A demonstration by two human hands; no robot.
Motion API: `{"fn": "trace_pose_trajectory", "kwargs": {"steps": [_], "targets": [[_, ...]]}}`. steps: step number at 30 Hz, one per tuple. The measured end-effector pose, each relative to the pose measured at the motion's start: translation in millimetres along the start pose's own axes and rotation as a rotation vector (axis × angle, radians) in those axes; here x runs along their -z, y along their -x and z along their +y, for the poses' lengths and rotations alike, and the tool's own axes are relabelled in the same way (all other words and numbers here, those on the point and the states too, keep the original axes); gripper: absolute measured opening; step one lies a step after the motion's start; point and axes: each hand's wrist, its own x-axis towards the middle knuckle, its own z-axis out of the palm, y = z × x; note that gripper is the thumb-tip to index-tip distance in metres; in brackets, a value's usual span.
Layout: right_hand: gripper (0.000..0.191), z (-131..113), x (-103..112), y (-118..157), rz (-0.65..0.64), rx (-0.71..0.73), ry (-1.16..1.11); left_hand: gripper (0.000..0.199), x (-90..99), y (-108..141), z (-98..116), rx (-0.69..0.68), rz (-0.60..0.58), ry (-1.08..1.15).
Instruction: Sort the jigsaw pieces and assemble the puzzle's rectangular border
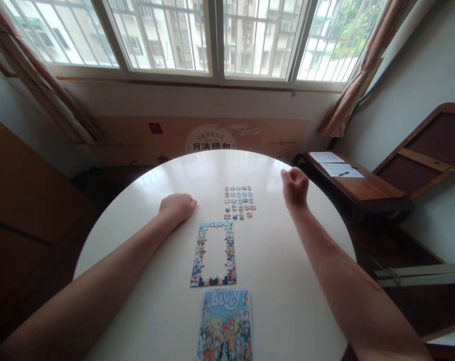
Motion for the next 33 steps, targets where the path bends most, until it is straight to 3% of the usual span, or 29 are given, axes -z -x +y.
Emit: {"fn": "trace_pose_trajectory", "kwargs": {"steps": [3, 6, 10, 18, 22, 27, 33], "targets": [[0.039, 15, -22, 25, -0.058, -0.036, 0.025, 0.035, -3.2, 5, -5, -0.037, 0.065, 0.030], [0.037, 22, -31, 39, -0.130, -0.061, 0.045, 0.030, -2.7, 7, -11, -0.074, 0.101, 0.091], [0.035, 21, -28, 41, -0.188, -0.056, 0.066, 0.021, -0.9, 5, -19, -0.101, 0.166, 0.207], [0.044, 13, -29, 42, -0.275, 0.026, 0.095, 0.023, -5.2, 3, -21, -0.146, 0.316, 0.409], [0.051, 14, -30, 43, -0.279, 0.045, 0.094, 0.004, -9.4, -1, -24, -0.104, 0.368, 0.551], [0.059, 14, -28, 40, -0.279, 0.051, 0.076, 0.020, -14.4, -8, -32, -0.059, 0.317, 0.858], [0.063, 11, -26, 39, -0.293, 0.024, 0.021, 0.011, -14.2, -7, -36, -0.094, 0.355, 0.806]]}}
